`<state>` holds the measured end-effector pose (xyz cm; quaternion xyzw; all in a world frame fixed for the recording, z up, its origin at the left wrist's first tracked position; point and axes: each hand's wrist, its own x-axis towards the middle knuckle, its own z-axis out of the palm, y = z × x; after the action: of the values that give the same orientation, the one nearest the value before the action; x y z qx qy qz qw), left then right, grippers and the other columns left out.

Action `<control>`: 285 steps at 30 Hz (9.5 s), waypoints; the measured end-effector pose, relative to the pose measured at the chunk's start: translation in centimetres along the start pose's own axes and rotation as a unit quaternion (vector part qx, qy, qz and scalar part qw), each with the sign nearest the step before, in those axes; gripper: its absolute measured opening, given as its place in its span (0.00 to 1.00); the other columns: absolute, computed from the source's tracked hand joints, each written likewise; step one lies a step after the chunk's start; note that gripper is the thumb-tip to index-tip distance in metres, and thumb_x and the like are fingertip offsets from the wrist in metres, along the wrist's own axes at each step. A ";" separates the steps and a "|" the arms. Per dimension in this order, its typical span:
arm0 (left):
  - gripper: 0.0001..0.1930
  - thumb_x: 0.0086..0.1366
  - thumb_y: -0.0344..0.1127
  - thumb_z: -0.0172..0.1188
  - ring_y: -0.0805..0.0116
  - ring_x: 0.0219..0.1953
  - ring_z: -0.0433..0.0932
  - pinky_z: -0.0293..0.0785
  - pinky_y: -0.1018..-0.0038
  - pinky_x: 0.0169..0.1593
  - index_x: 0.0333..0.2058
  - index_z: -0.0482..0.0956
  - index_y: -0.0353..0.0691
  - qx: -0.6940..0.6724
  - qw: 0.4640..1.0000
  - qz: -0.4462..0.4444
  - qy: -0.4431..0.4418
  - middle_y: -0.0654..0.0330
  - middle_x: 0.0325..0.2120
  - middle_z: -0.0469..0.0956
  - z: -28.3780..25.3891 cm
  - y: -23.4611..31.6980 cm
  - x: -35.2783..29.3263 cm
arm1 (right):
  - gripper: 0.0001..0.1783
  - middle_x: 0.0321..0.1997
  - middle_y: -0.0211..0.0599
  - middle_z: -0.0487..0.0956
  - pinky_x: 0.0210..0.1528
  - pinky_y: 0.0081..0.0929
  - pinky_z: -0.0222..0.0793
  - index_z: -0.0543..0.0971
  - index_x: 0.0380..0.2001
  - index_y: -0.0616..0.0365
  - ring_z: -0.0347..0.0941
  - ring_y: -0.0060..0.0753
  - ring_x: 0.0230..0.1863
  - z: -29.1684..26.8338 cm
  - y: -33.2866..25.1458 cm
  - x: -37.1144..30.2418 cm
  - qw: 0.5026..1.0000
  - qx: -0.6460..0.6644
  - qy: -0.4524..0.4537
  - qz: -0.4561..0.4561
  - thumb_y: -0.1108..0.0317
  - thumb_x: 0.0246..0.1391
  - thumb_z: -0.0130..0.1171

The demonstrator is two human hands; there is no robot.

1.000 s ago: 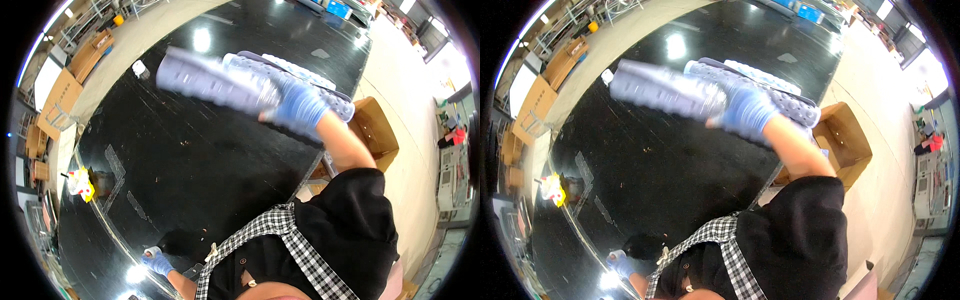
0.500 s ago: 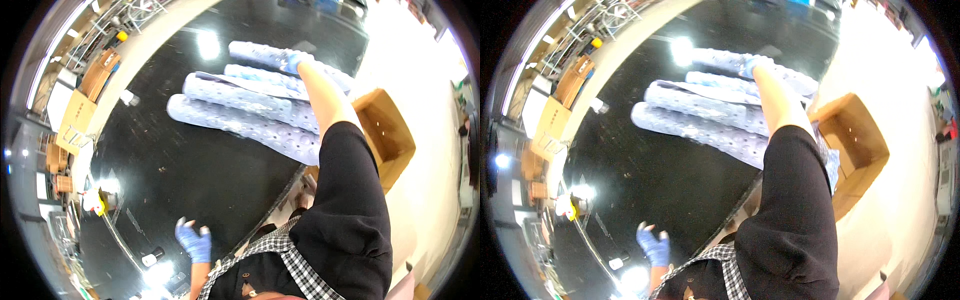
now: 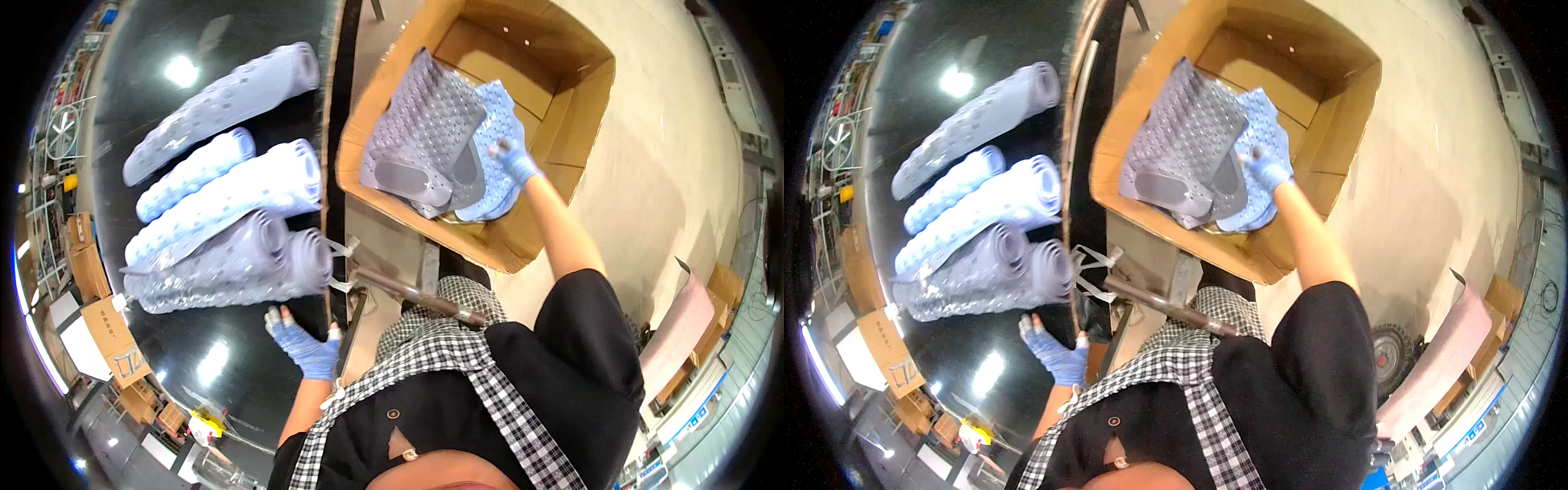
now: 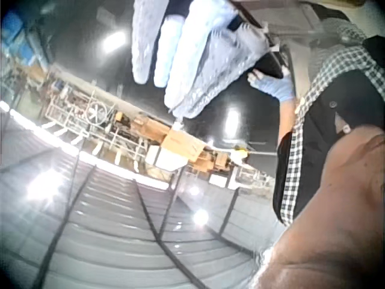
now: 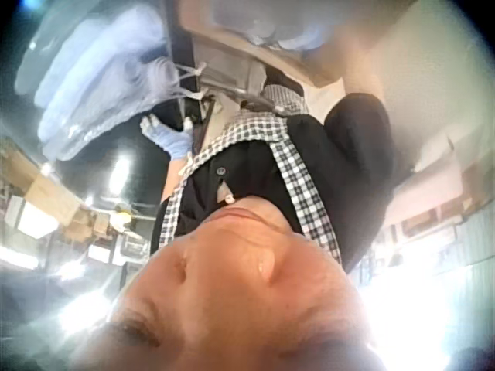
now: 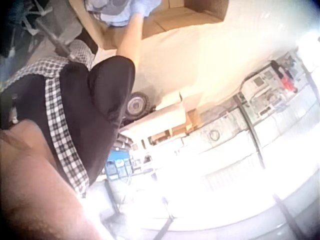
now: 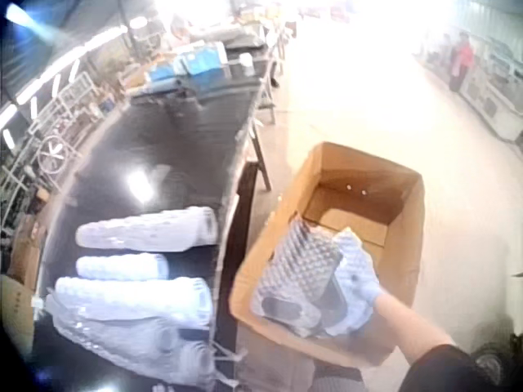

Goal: The person retrieves blue and gray perforated mats from a cardboard box, lays them on a black table, rolls each mat tightly, and secures the roll with clear tape. The person repeats this process for several mats, stacking the finished rolls on the table.

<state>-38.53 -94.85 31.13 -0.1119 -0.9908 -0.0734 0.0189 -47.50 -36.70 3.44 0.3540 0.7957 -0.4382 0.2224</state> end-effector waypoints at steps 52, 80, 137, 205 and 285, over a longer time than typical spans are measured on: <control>0.44 0.60 0.73 0.55 0.54 0.61 0.69 0.68 0.48 0.61 0.66 0.61 0.50 -0.782 0.419 -0.367 0.278 0.52 0.64 0.65 -6.4 -33.5 -26.8 | 0.36 0.62 0.63 0.72 0.71 0.61 0.43 0.75 0.59 0.60 0.63 0.62 0.68 45.0 -30.8 -64.1 0.270 -0.758 -0.213 -0.554 0.41 0.61 0.46; 0.35 0.62 0.28 0.65 0.64 0.54 0.75 0.72 0.70 0.58 0.66 0.61 0.38 -0.113 0.694 -0.651 0.287 0.48 0.55 0.75 -12.1 -55.5 -33.5 | 0.22 0.39 0.56 0.81 0.48 0.41 0.72 0.76 0.41 0.63 0.78 0.56 0.45 46.1 -37.6 -52.6 0.793 -0.370 -0.276 -0.398 0.53 0.58 0.61; 0.14 0.53 0.39 0.71 0.69 0.44 0.73 0.66 0.70 0.47 0.40 0.84 0.57 0.192 0.891 -0.287 0.294 0.72 0.42 0.75 -7.9 -17.7 -34.8 | 0.19 0.38 0.46 0.83 0.48 0.41 0.73 0.79 0.39 0.55 0.80 0.48 0.42 50.8 -35.0 -61.8 0.544 -0.518 -0.422 -0.507 0.51 0.55 0.64; 0.24 0.57 0.52 0.66 0.57 0.42 0.74 0.71 0.61 0.45 0.47 0.79 0.42 0.084 0.905 -0.363 0.206 0.59 0.39 0.73 -6.6 -21.7 -36.0 | 0.16 0.27 0.25 0.76 0.40 0.40 0.65 0.79 0.26 0.44 0.75 0.36 0.32 52.6 -30.2 -58.3 0.533 -0.256 -0.116 -0.798 0.46 0.45 0.69; 0.25 0.50 0.54 0.69 0.55 0.41 0.79 0.75 0.59 0.44 0.41 0.78 0.45 -0.061 0.929 -0.363 -0.038 0.55 0.38 0.79 -14.6 -37.4 -26.3 | 0.26 0.48 0.41 0.79 0.52 0.43 0.73 0.76 0.44 0.45 0.76 0.49 0.51 60.7 -48.0 -64.8 0.363 -0.554 -0.352 -0.661 0.48 0.43 0.68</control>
<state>-21.00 -138.85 38.84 0.2521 -0.9573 -0.1312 -0.0535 -39.12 -130.04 41.02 -0.6752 0.6875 0.0099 0.2670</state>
